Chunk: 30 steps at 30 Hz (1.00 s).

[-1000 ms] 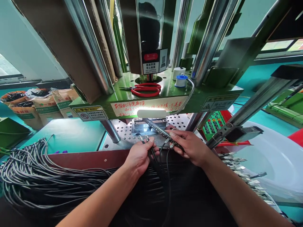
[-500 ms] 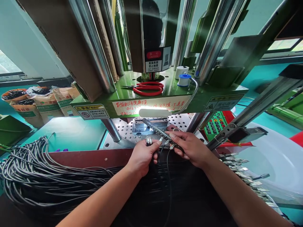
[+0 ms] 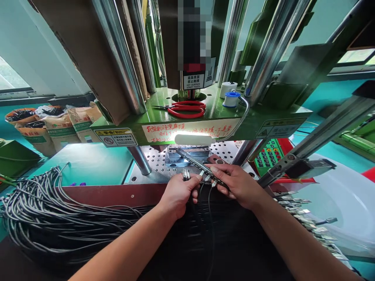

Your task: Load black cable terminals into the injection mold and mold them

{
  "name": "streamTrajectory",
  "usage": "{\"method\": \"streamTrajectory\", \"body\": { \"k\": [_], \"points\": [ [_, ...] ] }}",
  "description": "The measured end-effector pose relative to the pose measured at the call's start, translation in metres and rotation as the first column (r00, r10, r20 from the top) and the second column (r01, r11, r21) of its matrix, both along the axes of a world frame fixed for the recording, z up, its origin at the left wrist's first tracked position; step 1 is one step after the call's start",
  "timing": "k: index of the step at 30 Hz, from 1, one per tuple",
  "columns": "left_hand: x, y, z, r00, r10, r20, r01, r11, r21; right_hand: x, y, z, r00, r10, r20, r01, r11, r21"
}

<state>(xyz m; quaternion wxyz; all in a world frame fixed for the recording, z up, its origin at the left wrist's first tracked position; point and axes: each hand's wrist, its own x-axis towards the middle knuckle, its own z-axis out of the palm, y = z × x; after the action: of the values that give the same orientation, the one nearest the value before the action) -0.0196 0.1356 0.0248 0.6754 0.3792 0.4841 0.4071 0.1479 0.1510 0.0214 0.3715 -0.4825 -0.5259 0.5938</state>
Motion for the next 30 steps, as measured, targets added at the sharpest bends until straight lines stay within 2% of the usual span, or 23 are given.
{"method": "streamTrajectory", "body": {
  "k": [10,17,21,23,26,30],
  "points": [
    [0.000,0.001,-0.006,0.999,0.034,0.033,-0.033,0.999,-0.035,-0.001,-0.003,-0.001,0.998,0.053,0.041,-0.052,0.999,-0.011],
    [-0.002,0.002,-0.005,1.000,0.026,0.010,-0.026,0.999,-0.029,-0.001,-0.003,-0.001,0.996,0.088,-0.004,-0.088,0.996,0.013],
    [-0.012,0.003,0.004,0.986,0.163,-0.029,-0.162,0.985,0.058,0.006,0.000,0.004,0.995,0.047,-0.082,-0.050,0.998,-0.032],
    [-0.019,0.000,0.010,0.978,0.206,0.042,-0.206,0.979,0.001,0.010,0.002,0.006,0.995,0.008,-0.104,-0.014,0.998,-0.056],
    [-0.029,-0.006,0.016,0.959,0.216,0.185,-0.186,0.968,-0.168,0.011,0.002,0.007,0.993,-0.022,-0.113,0.013,0.997,-0.076],
    [-0.033,0.000,0.019,0.951,0.262,0.165,-0.226,0.951,-0.209,0.009,0.002,0.003,0.992,0.011,-0.127,-0.022,0.996,-0.089]
  ]
}}
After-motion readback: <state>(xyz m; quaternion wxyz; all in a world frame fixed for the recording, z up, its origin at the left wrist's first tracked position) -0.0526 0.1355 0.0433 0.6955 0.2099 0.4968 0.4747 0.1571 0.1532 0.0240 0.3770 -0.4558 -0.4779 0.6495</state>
